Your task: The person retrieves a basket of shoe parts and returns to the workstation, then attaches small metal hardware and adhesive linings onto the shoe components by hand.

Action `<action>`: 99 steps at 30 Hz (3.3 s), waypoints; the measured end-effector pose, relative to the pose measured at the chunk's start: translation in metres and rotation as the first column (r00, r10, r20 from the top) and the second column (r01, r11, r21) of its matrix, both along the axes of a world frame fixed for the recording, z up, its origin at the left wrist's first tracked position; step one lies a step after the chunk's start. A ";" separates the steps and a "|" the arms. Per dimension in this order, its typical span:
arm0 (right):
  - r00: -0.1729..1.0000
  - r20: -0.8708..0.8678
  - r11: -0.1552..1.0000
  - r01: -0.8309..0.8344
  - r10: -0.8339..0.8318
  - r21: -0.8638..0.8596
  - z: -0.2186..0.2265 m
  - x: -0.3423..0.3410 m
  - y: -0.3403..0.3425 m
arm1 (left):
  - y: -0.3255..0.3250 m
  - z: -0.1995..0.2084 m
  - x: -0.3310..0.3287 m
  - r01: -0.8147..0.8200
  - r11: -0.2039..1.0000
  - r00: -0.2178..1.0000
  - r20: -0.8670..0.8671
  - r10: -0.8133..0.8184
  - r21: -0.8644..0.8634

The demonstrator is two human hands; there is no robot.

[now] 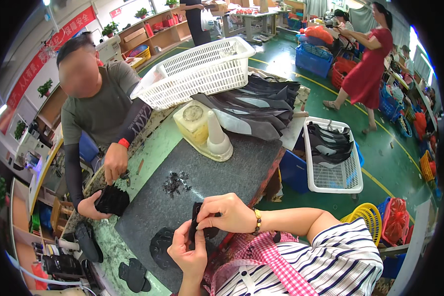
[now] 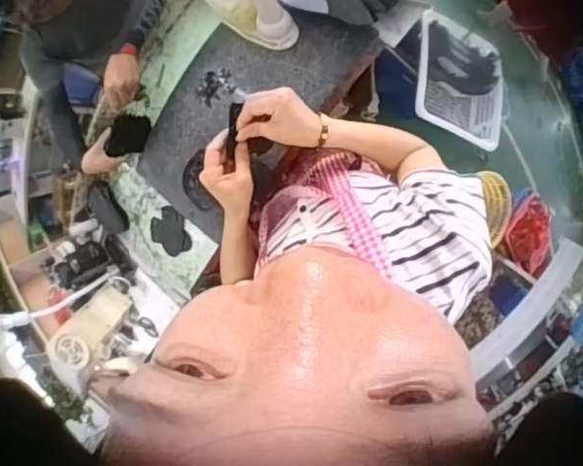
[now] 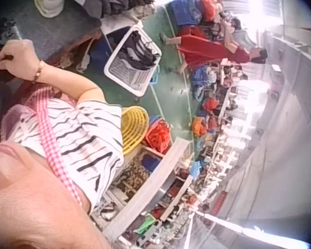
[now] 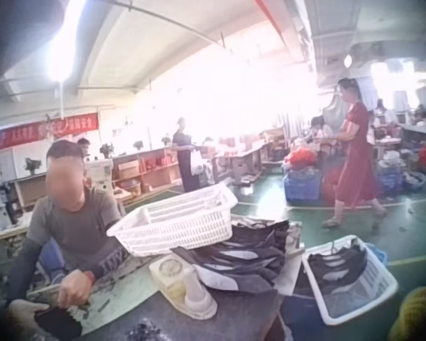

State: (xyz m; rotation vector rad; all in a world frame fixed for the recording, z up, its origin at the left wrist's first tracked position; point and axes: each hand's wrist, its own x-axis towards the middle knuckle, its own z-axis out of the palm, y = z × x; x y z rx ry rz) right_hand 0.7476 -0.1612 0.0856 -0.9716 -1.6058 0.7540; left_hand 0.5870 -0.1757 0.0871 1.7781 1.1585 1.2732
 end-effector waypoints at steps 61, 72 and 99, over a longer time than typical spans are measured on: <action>-0.286 -0.401 0.251 0.442 -0.870 -0.861 -0.217 0.197 -0.138 | -0.006 -0.003 0.015 0.539 0.682 0.825 0.472 -0.310 -0.494; 0.993 0.082 0.988 0.067 -0.079 0.137 -0.025 0.031 -0.052 | -0.003 -0.033 0.034 0.306 0.874 0.908 0.392 -0.148 -0.378; 0.919 0.178 0.794 0.191 -0.350 0.577 -0.013 0.012 -0.017 | -0.006 -0.016 0.025 0.328 0.852 0.683 0.725 0.085 -0.409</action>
